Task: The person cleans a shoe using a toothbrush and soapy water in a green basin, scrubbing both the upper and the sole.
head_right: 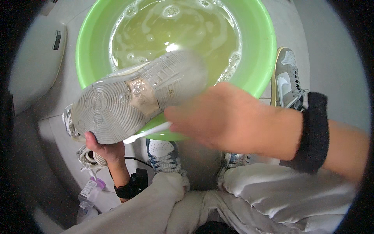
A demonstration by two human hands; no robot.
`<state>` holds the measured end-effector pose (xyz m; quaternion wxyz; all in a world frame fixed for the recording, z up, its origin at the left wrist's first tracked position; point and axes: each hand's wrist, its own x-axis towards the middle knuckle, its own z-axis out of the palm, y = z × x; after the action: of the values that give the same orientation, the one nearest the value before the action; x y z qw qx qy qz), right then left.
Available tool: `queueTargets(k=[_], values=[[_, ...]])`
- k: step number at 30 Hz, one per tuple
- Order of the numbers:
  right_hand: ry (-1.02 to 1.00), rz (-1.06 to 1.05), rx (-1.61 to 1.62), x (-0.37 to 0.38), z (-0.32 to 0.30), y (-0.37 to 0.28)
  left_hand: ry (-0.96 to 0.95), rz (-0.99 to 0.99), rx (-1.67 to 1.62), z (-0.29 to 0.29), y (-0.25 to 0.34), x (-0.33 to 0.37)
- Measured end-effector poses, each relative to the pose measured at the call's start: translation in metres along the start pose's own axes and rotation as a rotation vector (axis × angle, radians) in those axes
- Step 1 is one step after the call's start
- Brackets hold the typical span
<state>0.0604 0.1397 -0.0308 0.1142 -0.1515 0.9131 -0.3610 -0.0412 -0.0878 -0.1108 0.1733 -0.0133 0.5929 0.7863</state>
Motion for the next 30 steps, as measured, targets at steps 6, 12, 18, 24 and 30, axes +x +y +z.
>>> queueTargets(k=[6,12,18,24,30], values=[[0.037,0.143,0.068,0.015,-0.009,-0.008,-0.035,-0.026,0.03,-0.003,0.003,-0.002],[0.01,-0.028,-0.035,0.021,-0.012,0.006,-0.019,-0.033,-0.017,-0.008,-0.001,-0.003],[0.003,0.04,-0.103,0.03,-0.033,0.015,-0.048,-0.028,-0.012,-0.003,0.0,-0.001],[-0.019,0.051,-0.199,0.033,-0.034,0.012,-0.153,0.017,-0.01,-0.011,-0.002,-0.002],[-0.16,0.135,-0.012,0.029,-0.024,0.006,-0.145,0.01,0.007,-0.015,-0.008,-0.003]])
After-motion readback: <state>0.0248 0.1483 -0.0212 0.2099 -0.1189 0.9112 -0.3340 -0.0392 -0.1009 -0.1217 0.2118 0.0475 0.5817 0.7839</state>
